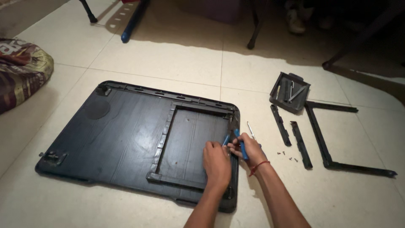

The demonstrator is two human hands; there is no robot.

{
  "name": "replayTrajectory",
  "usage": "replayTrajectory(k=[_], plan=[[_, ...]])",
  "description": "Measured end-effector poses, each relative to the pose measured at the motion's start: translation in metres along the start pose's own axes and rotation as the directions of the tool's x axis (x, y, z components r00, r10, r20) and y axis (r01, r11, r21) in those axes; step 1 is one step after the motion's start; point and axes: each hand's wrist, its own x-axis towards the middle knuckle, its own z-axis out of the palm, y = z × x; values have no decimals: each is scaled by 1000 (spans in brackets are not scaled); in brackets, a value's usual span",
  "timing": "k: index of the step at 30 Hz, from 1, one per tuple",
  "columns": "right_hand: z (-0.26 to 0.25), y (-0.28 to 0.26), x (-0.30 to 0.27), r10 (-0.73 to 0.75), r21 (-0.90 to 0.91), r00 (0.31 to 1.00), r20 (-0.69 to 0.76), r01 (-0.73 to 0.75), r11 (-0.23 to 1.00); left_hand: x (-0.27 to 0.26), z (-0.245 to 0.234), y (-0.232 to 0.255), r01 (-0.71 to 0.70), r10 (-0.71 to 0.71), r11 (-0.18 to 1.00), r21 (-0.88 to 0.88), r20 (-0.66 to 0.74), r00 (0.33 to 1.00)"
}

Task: The person disassembles a black plastic folding stool by removing screws and detaching metal frame components. They use a screwdriver to loosen screws and pliers to remove fasteners, placing parts on the floor.

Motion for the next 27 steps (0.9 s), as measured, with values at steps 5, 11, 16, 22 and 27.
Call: replayTrajectory(k=[5, 11, 16, 22, 27], plan=[[14, 10, 10, -33, 145, 999, 33, 28, 989, 26, -13, -12, 67, -71, 997, 40, 122, 990], [42, 17, 25, -61, 164, 997, -38, 66, 984, 49, -27, -25, 72, -89, 993, 94, 189, 978], [54, 23, 28, -110, 199, 988, -109, 130, 971, 61, -31, -34, 31, -46, 996, 86, 188, 981], [51, 25, 28, -112, 224, 989, -95, 131, 966, 64, -28, -39, 67, -77, 996, 55, 218, 973], [39, 28, 28, -169, 204, 986, 4, 164, 965, 63, -29, -36, 141, -99, 980, -141, 271, 958]])
